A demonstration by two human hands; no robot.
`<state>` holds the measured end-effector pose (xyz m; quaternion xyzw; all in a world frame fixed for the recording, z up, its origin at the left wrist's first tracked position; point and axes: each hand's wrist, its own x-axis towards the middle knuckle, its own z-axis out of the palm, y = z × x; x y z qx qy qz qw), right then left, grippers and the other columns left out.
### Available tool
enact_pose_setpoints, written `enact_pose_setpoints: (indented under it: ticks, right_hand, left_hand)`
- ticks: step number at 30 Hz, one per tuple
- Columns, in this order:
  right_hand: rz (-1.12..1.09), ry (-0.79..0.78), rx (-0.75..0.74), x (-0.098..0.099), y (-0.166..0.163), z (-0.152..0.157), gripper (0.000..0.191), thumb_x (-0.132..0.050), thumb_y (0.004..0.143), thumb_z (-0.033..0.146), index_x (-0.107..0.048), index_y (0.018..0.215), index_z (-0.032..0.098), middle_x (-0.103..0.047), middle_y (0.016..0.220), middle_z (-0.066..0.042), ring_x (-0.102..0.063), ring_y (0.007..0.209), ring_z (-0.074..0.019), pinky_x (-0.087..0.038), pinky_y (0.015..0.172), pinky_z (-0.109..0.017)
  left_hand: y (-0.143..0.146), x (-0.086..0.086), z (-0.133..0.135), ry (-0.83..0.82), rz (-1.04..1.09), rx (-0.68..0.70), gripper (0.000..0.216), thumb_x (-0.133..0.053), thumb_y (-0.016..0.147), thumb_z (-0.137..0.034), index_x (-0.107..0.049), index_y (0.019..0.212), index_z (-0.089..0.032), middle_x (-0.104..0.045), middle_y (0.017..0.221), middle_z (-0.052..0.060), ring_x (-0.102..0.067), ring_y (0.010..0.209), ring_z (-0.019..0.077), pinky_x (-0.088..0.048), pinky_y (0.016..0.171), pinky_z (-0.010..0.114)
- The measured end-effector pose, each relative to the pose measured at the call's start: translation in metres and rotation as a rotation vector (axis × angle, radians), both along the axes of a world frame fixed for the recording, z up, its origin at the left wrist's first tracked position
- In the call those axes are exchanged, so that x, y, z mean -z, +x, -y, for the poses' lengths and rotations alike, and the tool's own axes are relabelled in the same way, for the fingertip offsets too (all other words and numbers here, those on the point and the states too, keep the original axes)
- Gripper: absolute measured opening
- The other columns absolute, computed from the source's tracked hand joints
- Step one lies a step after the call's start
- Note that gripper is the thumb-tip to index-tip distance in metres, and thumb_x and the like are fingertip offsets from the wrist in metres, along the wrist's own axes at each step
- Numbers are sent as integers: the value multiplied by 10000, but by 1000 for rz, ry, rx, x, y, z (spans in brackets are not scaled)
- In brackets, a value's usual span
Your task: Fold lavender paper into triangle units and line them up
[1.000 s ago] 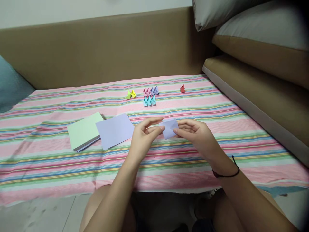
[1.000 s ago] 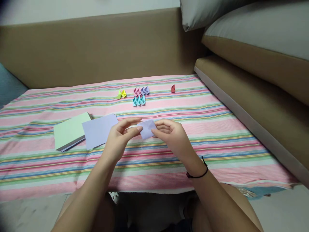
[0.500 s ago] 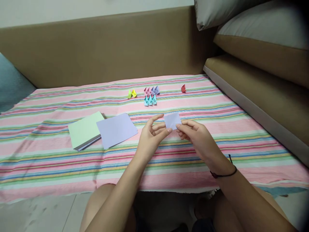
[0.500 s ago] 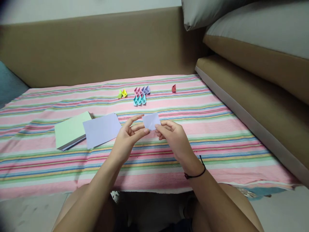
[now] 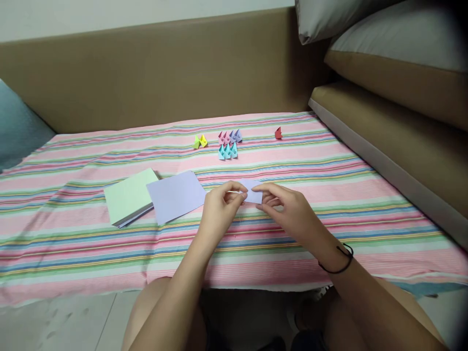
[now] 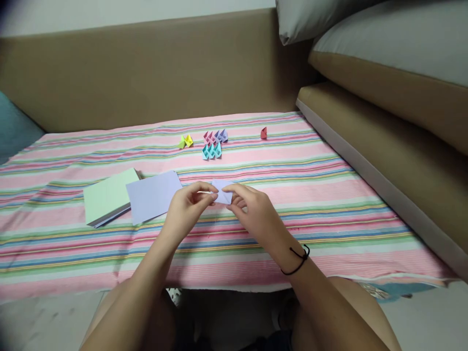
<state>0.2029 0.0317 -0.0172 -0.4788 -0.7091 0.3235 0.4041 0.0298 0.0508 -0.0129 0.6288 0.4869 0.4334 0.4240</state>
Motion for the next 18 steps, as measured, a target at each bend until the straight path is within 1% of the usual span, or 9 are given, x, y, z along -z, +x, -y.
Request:
enact_pose_setpoints:
  ticks: [2,4,6,8,10,12,14,16,18]
  right_hand:
    - [9,53,27,-1,2,0,194,-579,824,117,-660,975,207,-666,848,-19,-629,753,-138,-518,681,-259]
    - [10,113,60,-3,3,0,140,-587,845,156,-686,931,206,-686,856,-21,-634,757,-143,-509,663,-262]
    - [35,186,85,-5,4,0,111,-609,849,194,-707,899,209,-680,816,-20,-622,738,-149,-494,632,-271]
    - [67,266,119,-6,5,0,99,-638,832,202,-722,886,204,-641,774,-25,-600,703,-152,-480,601,-281]
    - [81,343,157,-8,7,-1,120,-672,801,187,-724,909,193,-604,819,-44,-600,750,-168,-494,636,-298]
    - [62,395,162,-9,10,-2,153,-689,780,156,-716,927,190,-601,967,-78,-608,921,-203,-509,778,-329]
    - [29,401,110,-11,14,-3,146,-679,783,123,-707,901,205,-615,1097,-83,-584,1068,-217,-477,911,-349]
    - [-5,403,55,-13,17,-2,137,-663,798,108,-702,861,222,-661,1087,-55,-609,1056,-196,-477,927,-338]
    - [-23,448,46,-15,18,-1,132,-663,802,110,-706,836,230,-704,986,-30,-651,957,-175,-507,868,-316]
  left_hand:
    - [-2,-1,0,-2,-40,40,105,-648,775,-266,-676,794,-167,-649,665,16,-614,627,141,-469,600,246]
    - [-2,-3,0,-19,-32,87,165,-709,726,-288,-697,843,-171,-669,679,20,-628,636,158,-478,589,255]
    - [-2,-3,0,-6,-29,110,235,-758,677,-286,-704,875,-172,-673,680,20,-636,639,170,-487,577,261]
    - [-2,-4,-1,66,-44,100,224,-767,675,-279,-715,863,-168,-686,713,32,-642,660,173,-500,591,266]
    - [-2,-5,-1,168,-38,104,177,-750,706,-267,-730,853,-170,-711,810,55,-657,737,181,-522,653,276]
    - [-3,-7,-1,261,-14,131,136,-729,736,-245,-742,857,-185,-721,890,67,-666,823,187,-536,719,280]
    - [-4,-9,-1,347,-7,149,110,-720,749,-221,-752,852,-203,-724,912,66,-668,871,187,-541,754,277]
    - [-5,-11,0,443,-26,135,105,-725,742,-194,-758,840,-216,-725,912,61,-668,886,184,-544,765,271]
    - [-5,-12,1,524,-36,108,119,-731,734,-173,-758,839,-223,-725,912,54,-667,897,179,-551,760,266]
